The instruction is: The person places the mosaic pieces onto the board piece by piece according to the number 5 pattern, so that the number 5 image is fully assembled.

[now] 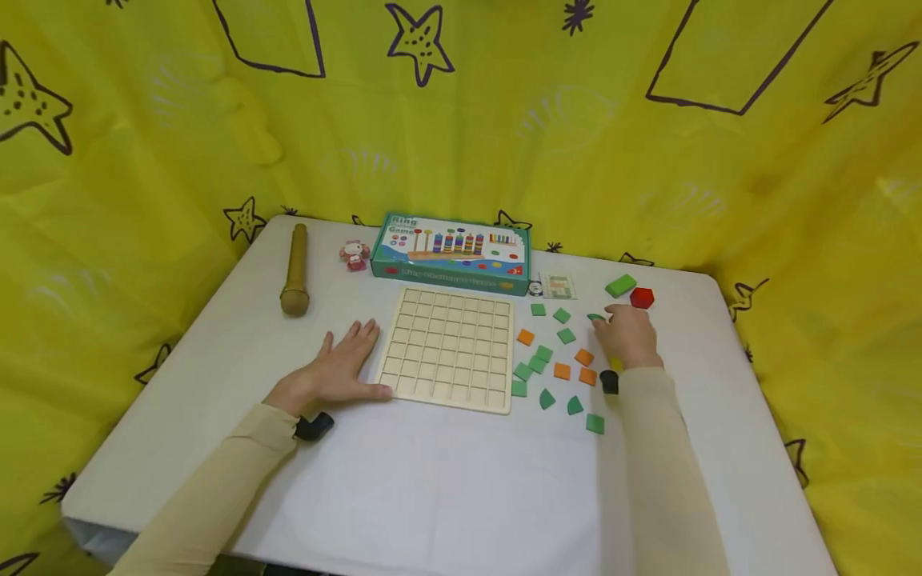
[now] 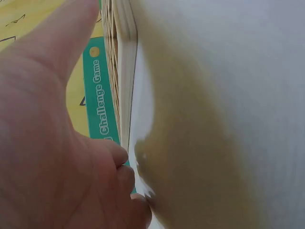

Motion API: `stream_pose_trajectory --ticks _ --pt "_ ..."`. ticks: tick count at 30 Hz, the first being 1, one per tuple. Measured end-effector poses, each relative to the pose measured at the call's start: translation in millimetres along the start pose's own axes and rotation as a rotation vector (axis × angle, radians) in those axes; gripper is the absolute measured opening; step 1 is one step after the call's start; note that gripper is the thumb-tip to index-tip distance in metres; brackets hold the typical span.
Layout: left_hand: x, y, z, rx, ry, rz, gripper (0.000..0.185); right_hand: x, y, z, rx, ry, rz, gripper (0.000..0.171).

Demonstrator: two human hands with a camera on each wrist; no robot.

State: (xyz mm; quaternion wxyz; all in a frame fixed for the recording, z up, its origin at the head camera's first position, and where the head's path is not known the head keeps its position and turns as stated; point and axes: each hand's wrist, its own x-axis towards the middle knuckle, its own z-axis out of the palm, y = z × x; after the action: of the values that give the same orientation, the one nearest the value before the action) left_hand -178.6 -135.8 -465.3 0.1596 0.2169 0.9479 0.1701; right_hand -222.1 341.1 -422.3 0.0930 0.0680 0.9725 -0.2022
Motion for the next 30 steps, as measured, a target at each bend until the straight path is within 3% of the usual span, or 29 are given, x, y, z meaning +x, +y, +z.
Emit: stream_pose_trajectory --ticks 8,16,30 --pt "4.7 6.1 -9.1 0.075 -0.036 -0.037 0.134 20.2 1.5 -6.9 0.022 0.023 0.027 0.047" --pt "9.3 9.2 -16.4 0.125 -0.011 -0.001 0.132 22.6 1.5 -10.1 0.044 0.054 0.023 0.04" --pt "-4.7 9.2 7.9 0.114 -0.013 -0.003 0.126 15.9 15.6 17.9 -0.024 0.056 -0.003 0.036"
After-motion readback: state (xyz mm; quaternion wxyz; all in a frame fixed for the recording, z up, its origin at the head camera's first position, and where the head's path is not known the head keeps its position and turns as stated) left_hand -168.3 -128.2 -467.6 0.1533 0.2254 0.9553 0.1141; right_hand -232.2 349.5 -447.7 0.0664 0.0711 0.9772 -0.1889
